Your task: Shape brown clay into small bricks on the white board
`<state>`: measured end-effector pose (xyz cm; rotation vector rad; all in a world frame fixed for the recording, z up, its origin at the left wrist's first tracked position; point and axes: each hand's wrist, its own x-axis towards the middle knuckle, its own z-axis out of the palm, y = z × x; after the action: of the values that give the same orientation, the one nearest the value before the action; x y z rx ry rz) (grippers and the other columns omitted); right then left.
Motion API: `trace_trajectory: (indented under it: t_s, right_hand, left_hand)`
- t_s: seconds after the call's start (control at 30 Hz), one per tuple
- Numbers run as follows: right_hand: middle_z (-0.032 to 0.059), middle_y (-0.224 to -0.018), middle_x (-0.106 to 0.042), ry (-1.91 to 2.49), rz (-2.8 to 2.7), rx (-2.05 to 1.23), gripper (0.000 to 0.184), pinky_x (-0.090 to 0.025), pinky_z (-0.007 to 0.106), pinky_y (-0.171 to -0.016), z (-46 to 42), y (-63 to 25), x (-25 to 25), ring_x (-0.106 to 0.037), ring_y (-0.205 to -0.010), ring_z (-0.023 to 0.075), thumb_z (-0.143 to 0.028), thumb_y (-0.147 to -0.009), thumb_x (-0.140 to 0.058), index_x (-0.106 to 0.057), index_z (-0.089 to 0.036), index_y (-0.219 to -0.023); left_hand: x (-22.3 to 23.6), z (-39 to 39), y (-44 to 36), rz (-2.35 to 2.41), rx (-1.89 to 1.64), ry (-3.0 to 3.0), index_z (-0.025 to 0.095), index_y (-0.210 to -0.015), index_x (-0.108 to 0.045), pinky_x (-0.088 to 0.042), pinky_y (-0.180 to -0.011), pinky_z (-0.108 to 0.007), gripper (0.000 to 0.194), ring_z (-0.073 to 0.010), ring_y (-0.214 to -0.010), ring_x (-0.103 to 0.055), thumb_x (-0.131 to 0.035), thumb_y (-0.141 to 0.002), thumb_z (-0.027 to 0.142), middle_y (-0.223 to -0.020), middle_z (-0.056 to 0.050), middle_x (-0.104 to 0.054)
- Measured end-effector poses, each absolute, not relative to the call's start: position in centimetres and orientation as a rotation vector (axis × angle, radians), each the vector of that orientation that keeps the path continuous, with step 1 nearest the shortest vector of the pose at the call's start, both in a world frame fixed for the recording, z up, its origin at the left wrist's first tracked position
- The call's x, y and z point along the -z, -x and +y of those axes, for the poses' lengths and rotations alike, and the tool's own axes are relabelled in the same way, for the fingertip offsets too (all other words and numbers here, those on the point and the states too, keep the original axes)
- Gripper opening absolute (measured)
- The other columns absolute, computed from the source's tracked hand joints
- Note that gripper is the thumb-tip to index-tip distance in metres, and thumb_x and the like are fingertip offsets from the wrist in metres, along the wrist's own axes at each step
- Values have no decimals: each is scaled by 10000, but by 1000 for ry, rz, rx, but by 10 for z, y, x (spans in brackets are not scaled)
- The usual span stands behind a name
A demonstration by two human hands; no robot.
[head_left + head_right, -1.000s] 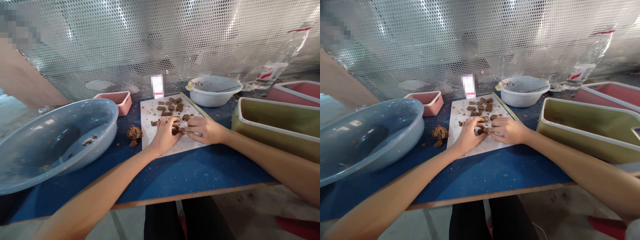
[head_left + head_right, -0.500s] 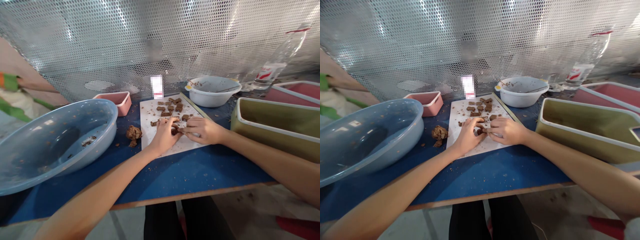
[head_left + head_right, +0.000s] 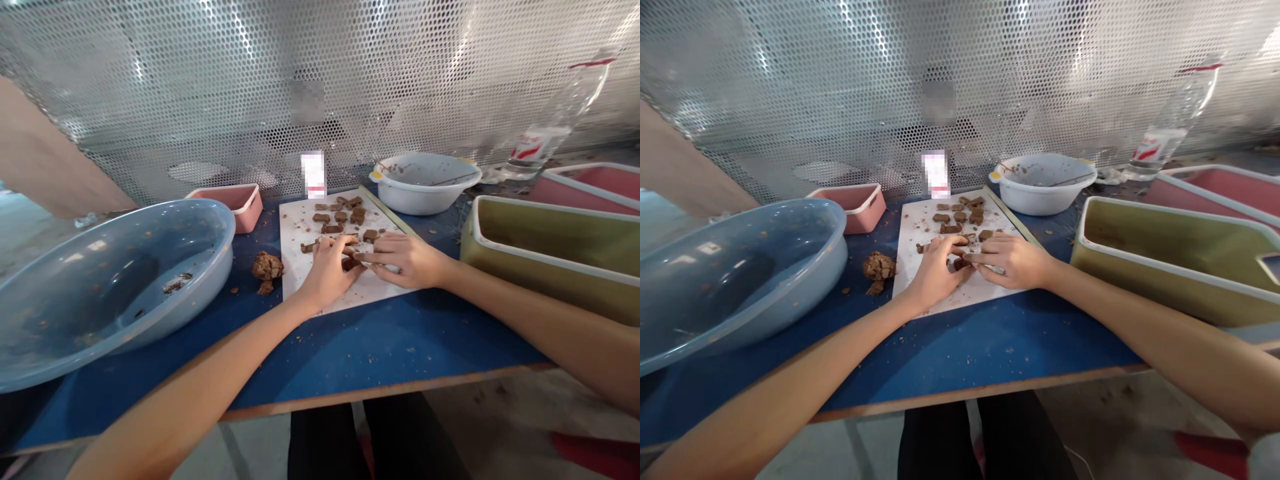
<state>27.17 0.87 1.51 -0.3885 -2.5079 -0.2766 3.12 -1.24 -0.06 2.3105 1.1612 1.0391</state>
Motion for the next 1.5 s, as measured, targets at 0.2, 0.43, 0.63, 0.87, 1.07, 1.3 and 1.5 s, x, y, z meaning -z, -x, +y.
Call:
trace_trajectory:
  t_s: [0.2, 0.43, 0.63, 0.87, 1.07, 1.3, 1.5]
  right_hand:
    - [54, -803, -681, 401, -2485, 288, 245, -536, 394, -803, 10, -272, -13, -627, -786, 213, -228, -1091, -554, -790, -180, -1049]
    - [52, -793, -676, 384, -2497, 297, 243, -530, 395, -801, 9, -272, -13, -631, -786, 216, -220, -1083, -557, -790, -170, -1037]
    - [57, -824, -682, 384, -2553, 285, 252, -536, 396, -808, 8, -271, -14, -632, -810, 222, -255, -1090, -555, -794, -183, -1129]
    - [68, -846, -677, 388, -2550, 312, 268, -535, 391, -789, 9, -270, -14, -617, -811, 225, -272, -1104, -546, -781, -162, -1168]
    - [65, -843, -681, 411, -2530, 245, 276, -534, 386, -802, 10, -271, -14, -624, -814, 214, -262, -1101, -537, -795, -180, -1156]
    - [59, -804, -688, 446, -2471, 177, 263, -546, 404, -823, 9, -274, -13, -648, -799, 224, -253, -1091, -560, -811, -192, -1041]
    - [64, -803, -704, 637, -2430, -54, 339, -523, 363, -774, 1, -270, -16, -664, -793, 212, -331, -1126, -494, -791, -189, -1044]
  left_hand:
    - [-2, -14, -32, 1185, -1012, -2306, 247, -1342, -599, -519, -1063, -586, 501, -357, -1241, -673, -853, -917, 170, -1092, -88, -755]
    - [-3, -15, -31, 1181, -1006, -2309, 246, -1340, -592, -519, -1071, -581, 489, -349, -1239, -678, -839, -925, 165, -1090, -84, -757]
    - [-1, -14, -30, 1162, -1036, -2329, 256, -1336, -592, -522, -1075, -587, 490, -347, -1215, -691, -839, -921, 170, -1105, -89, -749]
    - [-1, -13, -31, 1168, -1038, -2307, 254, -1338, -598, -521, -1077, -590, 493, -348, -1218, -687, -840, -917, 166, -1092, -84, -752]
    - [-2, -14, -32, 1174, -1028, -2283, 246, -1336, -600, -520, -1066, -588, 497, -356, -1238, -674, -849, -912, 171, -1096, -89, -762]
    - [-2, -14, -31, 1170, -1035, -2280, 257, -1329, -597, -523, -1062, -592, 494, -355, -1238, -669, -850, -913, 174, -1064, -72, -771]
    - [1, -13, -31, 1154, -1052, -2279, 263, -1335, -600, -553, -1016, -563, 506, -350, -1213, -698, -860, -907, 188, -1134, -95, -757]
